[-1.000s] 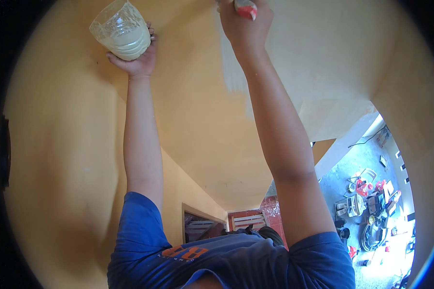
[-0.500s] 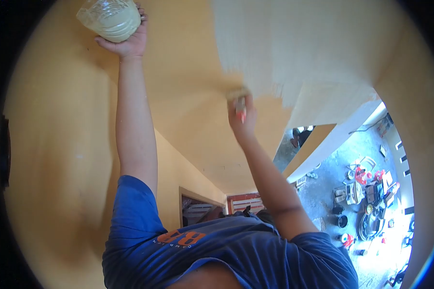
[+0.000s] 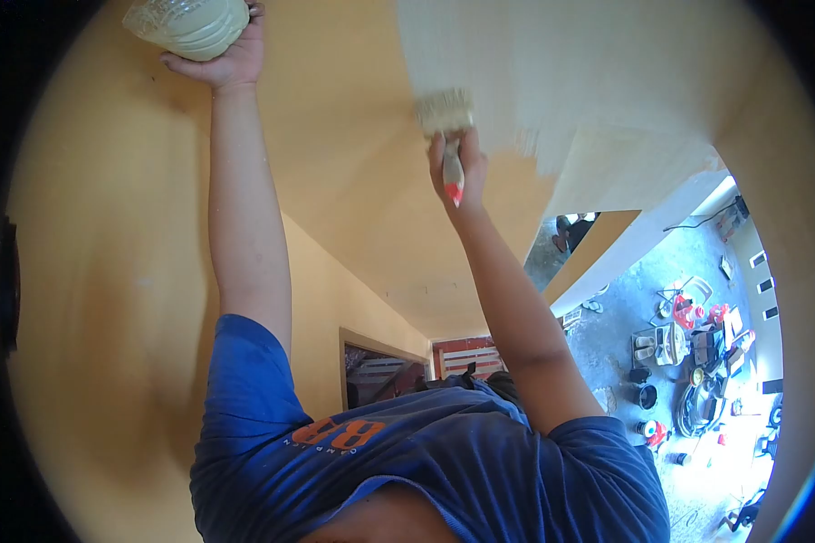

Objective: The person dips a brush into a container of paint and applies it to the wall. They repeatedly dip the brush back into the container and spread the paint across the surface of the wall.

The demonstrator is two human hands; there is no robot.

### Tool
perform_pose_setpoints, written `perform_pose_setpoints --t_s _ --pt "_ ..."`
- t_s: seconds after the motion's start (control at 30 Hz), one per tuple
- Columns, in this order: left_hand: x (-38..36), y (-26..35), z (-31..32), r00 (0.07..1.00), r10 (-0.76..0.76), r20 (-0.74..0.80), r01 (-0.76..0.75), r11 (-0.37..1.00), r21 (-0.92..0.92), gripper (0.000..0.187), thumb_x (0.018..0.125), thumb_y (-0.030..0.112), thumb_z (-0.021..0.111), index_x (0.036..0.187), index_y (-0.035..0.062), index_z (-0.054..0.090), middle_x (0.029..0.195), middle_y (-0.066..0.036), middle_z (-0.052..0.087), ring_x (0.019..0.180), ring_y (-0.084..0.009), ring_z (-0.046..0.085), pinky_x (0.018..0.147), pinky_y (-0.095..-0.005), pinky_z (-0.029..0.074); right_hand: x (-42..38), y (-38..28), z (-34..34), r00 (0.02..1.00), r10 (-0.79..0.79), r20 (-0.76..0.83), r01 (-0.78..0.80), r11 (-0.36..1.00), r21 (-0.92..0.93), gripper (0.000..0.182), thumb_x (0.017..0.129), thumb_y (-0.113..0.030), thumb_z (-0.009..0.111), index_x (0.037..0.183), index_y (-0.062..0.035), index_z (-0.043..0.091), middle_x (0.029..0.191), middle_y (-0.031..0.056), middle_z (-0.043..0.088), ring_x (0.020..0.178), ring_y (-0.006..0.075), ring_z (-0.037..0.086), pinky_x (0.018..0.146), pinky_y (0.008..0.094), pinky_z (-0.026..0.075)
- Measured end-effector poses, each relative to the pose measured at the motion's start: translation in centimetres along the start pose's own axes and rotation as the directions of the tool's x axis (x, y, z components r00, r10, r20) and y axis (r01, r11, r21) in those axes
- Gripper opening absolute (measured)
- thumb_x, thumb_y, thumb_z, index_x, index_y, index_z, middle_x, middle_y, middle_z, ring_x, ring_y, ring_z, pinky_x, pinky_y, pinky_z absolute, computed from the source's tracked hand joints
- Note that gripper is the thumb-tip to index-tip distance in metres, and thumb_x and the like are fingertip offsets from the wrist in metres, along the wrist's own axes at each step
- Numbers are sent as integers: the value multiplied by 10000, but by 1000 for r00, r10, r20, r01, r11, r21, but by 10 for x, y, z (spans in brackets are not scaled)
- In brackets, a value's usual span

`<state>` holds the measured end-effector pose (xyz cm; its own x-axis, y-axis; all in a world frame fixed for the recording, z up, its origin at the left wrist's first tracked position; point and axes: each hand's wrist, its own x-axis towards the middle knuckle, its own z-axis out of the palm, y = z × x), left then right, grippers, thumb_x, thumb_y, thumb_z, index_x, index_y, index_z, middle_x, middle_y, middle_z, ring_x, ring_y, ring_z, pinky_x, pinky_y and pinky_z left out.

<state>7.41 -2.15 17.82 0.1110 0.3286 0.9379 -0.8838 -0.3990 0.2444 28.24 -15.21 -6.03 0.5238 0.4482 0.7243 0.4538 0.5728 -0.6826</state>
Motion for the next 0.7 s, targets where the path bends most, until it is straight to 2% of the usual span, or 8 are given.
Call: perform_pose_setpoints --t_s 0.1,0.17,0.3,0.47,0.5,0.57,0.63,0.7 --pt "1 -1 2 1000 14 -12 -14 1000 5 851 770 751 410 1334 113 410 1161 -150 547 936 -255 571 709 -340 498 -55 21 -18 965 246 85 -244 969 -36 187 874 -146 570 926 -35 429 636 70 584 515 126 565 444 273 428" --pt "0 -1 4 999 -4 -37 2 999 -45 857 773 756 394 1334 108 409 1158 -152 547 938 -254 570 707 -341 496 -87 34 -32 915 388 110 -378 920 -103 290 855 -141 578 1044 -28 390 640 146 616 587 301 643 517 374 476" --pt "-1 -1 1 998 4 -58 -5 1000 -13 862 773 761 382 1333 106 408 1154 -156 545 941 -259 568 708 -343 496 -111 53 -49 925 353 141 -336 933 -133 368 850 -148 581 1096 -17 342 641 154 614 603 323 635 527 391 475" --pt "-4 1 5 1000 13 -10 -13 1000 25 865 771 769 369 1322 104 416 1143 -160 544 948 -258 564 706 -344 495 -58 1 -67 894 -14 448 180 927 -330 271 816 -101 629 994 -26 440 772 149 622 609 282 637 517 335 493" --pt "-5 3 5 1000 19 -17 -18 999 28 865 771 769 369 1322 104 416 1143 -160 544 948 -258 564 706 -344 495 -45 -9 -70 889 -15 457 185 926 -329 271 816 -101 629 994 -26 440 772 149 622 609 282 637 517 335 493" --pt "-6 4 6 997 -32 -67 33 999 5 865 772 773 356 1320 107 419 1144 -156 545 944 -250 565 703 -343 495 -18 -23 -77 719 -231 656 496 831 -252 184 800 -103 654 858 -28 496 853 122 626 645 295 634 545 362 507" --pt "-7 2 6 998 -30 -54 30 1000 5 862 773 773 351 1319 110 420 1145 -150 549 944 -249 568 703 -344 496 6 -27 -84 630 -270 728 601 764 -237 148 763 -82 668 856 -31 564 945 90 624 749 281 644 596 362 525" --pt "-7 1 4 999 -24 -36 24 1000 6 859 775 774 346 1319 114 421 1145 -144 553 944 -247 571 703 -344 496 38 -49 -83 447 -576 684 872 449 -192 340 730 -99 602 1069 -89 586 997 54 598 876 249 620 716 334 528"
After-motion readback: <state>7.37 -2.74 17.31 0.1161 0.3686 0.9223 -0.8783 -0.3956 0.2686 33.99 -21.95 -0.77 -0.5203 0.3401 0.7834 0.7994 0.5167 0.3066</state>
